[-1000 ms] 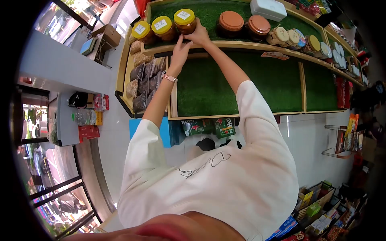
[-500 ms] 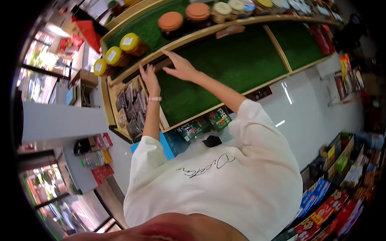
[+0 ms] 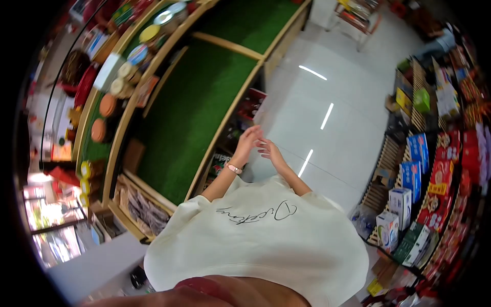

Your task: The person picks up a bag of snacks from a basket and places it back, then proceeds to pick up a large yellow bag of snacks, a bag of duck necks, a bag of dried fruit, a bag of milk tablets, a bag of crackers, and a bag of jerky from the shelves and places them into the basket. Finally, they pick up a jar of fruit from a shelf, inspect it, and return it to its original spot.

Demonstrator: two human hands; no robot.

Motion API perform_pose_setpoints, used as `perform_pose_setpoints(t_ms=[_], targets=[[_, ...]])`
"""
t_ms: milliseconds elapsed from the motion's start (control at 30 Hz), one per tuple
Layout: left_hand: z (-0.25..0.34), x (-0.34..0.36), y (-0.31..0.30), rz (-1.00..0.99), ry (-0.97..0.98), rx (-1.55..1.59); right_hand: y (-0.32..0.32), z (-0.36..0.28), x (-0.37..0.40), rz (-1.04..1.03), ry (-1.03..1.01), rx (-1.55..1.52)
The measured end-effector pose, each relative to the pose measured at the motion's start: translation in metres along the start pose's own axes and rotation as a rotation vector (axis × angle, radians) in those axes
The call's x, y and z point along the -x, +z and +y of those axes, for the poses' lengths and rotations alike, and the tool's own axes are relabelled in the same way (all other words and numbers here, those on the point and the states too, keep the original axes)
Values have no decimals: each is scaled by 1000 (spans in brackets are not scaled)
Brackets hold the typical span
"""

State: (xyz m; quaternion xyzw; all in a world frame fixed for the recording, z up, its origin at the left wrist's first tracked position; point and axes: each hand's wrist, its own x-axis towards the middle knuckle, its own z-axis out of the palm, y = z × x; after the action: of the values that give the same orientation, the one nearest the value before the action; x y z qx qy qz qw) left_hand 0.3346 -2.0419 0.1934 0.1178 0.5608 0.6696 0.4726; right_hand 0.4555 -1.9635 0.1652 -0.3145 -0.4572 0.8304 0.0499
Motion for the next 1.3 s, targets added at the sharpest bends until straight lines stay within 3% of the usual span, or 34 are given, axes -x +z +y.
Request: perform_pose_setpoints(t_ms=[100,200,267,367,433,533,633,900,1000,1133,1300], targets=[[-17,-14,109,-171,-195,-128,-73,-29,34,238,52,-188],[-90,-55,169,-331,-57,-159,-150,-45,43,398,-9,-231],[-75,-61,209,-451,-177,-152,-195,-59,55,434,-119,-230],[-62,-93,256,-590,-206,-263,-236,-77,66,533,-253,-331],[-72,-109,263,-576,-236,-337,-257,-73,60,574,-328,-328],[-70,-149,289,-587,-296,-385,-278,-97,56,574,-207,-506],[-67,-180,295,-613,-367,-349,-296,-114,36,494,-365,-674],[-35,-340,314,-438,-382,-266,-377,-216,-99,427,-221,-482],[-12,-420,328,-314,-416,-235,-407,-274,-162,417,-222,-442],[52,-523,376,-430,-261,-334,-451,-368,-227,398,-279,-366],[113,-610,432,-499,-221,-426,-504,-428,-265,482,-330,-349]])
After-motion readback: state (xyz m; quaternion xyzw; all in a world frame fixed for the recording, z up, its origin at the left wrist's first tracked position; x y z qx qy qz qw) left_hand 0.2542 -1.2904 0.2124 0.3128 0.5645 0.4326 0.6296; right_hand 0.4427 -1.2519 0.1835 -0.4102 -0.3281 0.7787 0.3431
